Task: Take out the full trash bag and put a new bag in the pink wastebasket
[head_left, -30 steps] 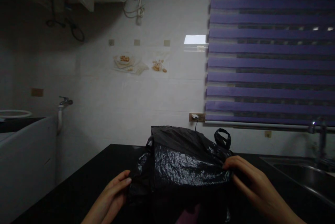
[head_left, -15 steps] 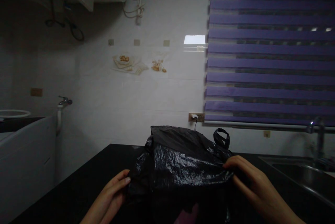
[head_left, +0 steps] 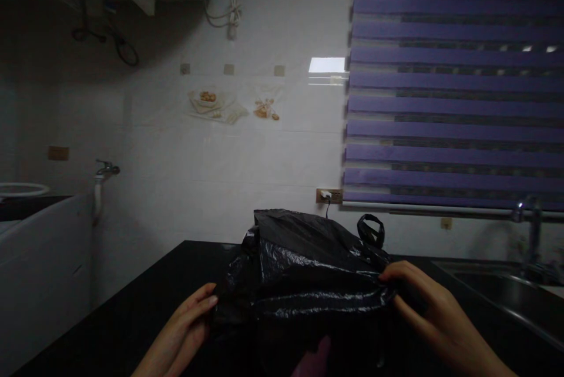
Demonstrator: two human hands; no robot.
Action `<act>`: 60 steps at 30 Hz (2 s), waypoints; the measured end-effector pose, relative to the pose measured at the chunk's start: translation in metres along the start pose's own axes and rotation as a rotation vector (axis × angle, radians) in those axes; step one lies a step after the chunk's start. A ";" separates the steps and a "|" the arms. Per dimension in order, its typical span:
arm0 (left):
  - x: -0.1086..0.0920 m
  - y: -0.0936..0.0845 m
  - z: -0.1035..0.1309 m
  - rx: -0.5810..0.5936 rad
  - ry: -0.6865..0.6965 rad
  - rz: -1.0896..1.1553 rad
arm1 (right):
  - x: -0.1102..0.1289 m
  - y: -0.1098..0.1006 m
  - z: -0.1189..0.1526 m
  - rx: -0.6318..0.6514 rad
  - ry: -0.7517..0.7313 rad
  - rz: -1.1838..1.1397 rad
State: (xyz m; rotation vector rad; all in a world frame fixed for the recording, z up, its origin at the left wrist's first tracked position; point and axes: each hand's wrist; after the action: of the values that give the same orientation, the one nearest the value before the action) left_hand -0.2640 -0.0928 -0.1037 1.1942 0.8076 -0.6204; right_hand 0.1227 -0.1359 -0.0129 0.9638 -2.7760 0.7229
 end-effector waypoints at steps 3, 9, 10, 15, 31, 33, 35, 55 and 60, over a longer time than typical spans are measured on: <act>-0.001 0.002 0.002 -0.042 -0.006 -0.004 | 0.000 -0.001 0.000 -0.020 -0.002 -0.001; 0.000 0.001 0.000 -0.028 -0.009 0.025 | 0.002 -0.005 0.000 -0.027 0.026 -0.002; 0.001 0.000 -0.001 -0.031 -0.005 0.025 | 0.003 -0.005 0.000 -0.026 0.032 -0.002; 0.001 -0.001 0.000 -0.079 -0.010 0.033 | 0.004 -0.005 0.000 -0.039 0.032 0.005; 0.003 -0.006 -0.003 -0.071 -0.016 0.063 | 0.001 -0.009 0.002 -0.084 -0.041 -0.008; 0.004 -0.007 -0.004 -0.077 -0.013 0.055 | 0.001 -0.009 0.001 -0.085 -0.046 -0.007; 0.004 -0.008 -0.004 -0.090 -0.007 0.047 | 0.001 -0.009 0.001 -0.090 -0.052 -0.006; 0.008 -0.015 -0.007 -0.060 0.017 0.039 | 0.000 -0.014 0.002 -0.096 -0.058 0.012; 0.005 -0.015 -0.005 -0.044 0.028 0.033 | -0.003 -0.014 0.004 -0.102 -0.060 0.014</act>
State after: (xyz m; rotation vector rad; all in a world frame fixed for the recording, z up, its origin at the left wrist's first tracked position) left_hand -0.2736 -0.0917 -0.1171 1.1758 0.8204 -0.5572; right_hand 0.1337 -0.1452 -0.0115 0.9635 -2.8418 0.5573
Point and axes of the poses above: each hand's wrist, its own z-axis away from the middle knuckle, its own y-axis out of the palm, x = y × z, and after that the axes turned 15 degrees about -x, right-handed
